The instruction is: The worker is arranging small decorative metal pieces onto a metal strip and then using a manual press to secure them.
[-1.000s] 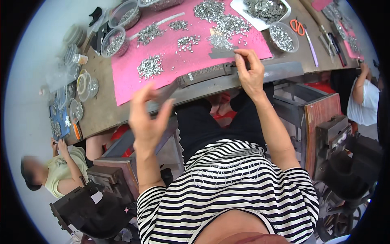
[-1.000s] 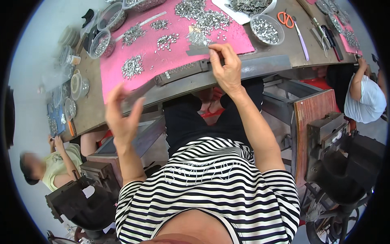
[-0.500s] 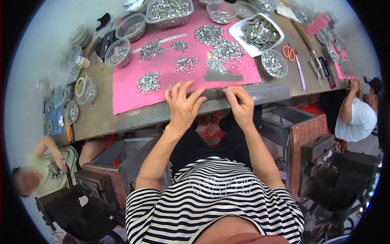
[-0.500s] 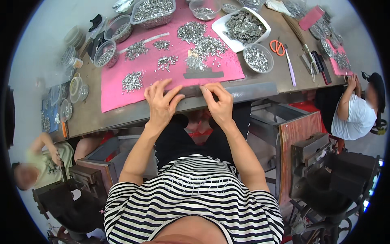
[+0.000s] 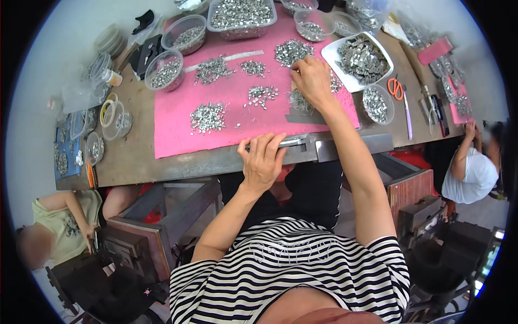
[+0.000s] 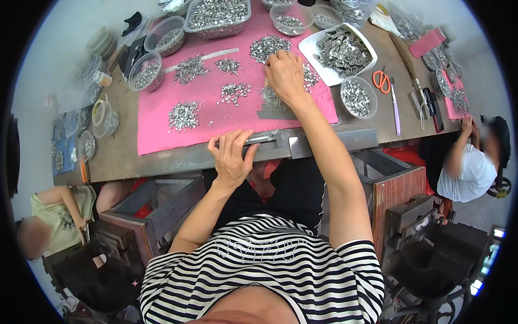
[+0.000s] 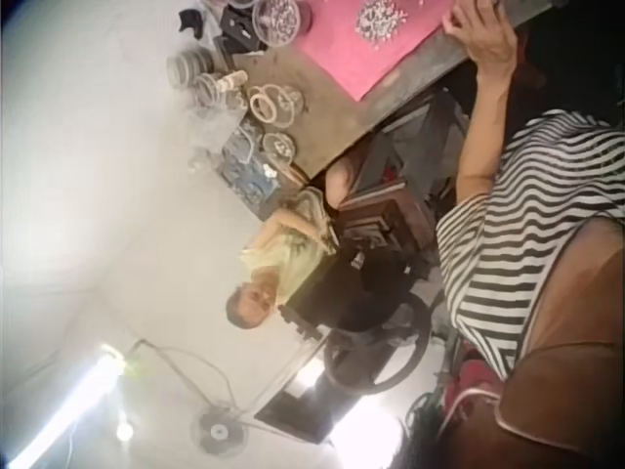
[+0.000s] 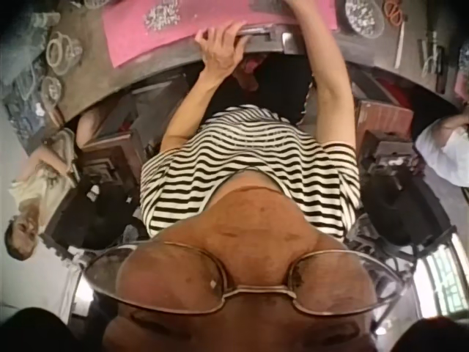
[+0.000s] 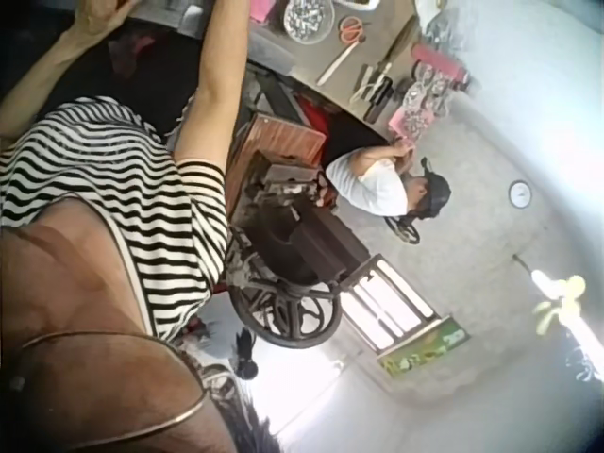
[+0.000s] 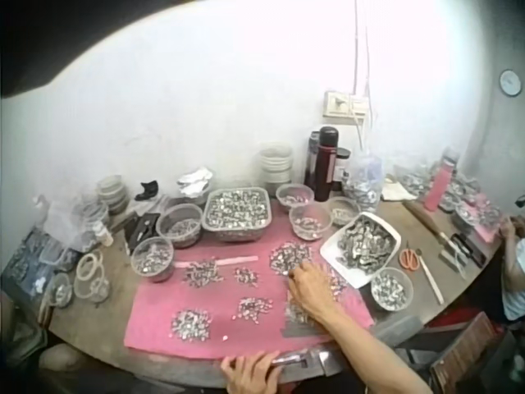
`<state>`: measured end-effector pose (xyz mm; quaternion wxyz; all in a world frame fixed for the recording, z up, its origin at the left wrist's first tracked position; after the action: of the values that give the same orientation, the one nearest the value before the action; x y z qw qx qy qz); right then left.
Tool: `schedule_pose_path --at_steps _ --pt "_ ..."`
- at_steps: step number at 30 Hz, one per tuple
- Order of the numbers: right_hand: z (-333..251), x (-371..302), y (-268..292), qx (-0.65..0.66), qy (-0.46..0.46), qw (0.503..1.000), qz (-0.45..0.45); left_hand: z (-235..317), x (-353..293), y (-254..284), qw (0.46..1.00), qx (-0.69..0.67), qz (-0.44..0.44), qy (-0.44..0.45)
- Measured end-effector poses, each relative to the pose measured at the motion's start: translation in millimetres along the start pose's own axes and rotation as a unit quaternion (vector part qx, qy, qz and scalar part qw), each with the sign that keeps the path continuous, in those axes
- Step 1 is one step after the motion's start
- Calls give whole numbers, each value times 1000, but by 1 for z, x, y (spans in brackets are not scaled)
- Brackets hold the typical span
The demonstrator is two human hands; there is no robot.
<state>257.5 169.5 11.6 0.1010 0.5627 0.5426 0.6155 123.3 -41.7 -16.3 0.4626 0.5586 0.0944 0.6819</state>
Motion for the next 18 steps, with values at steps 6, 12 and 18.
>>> schedule_pose_path --at_steps 6,12,18 --pt "-2 4 -13 -59 32 998 -16 0 1 2 1000 -4 3 4" --pt "1 5 -3 -17 72 997 -17 0 3 2 1000 -11 11 5" --pt "14 11 4 219 -37 968 -113 1 0 4 1000 -12 12 9"
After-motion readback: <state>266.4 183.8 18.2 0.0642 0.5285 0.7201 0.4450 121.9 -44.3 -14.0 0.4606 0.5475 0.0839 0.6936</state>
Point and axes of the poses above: each hand's wrist, its own x-axis towards the middle knuckle, its own y-axis out of the back of the hand, z = x × y, the point moved 2 cm from there along x, towards the middle knuckle, and after that the axes turned 3 degrees about -y, right-handed, at the moved point
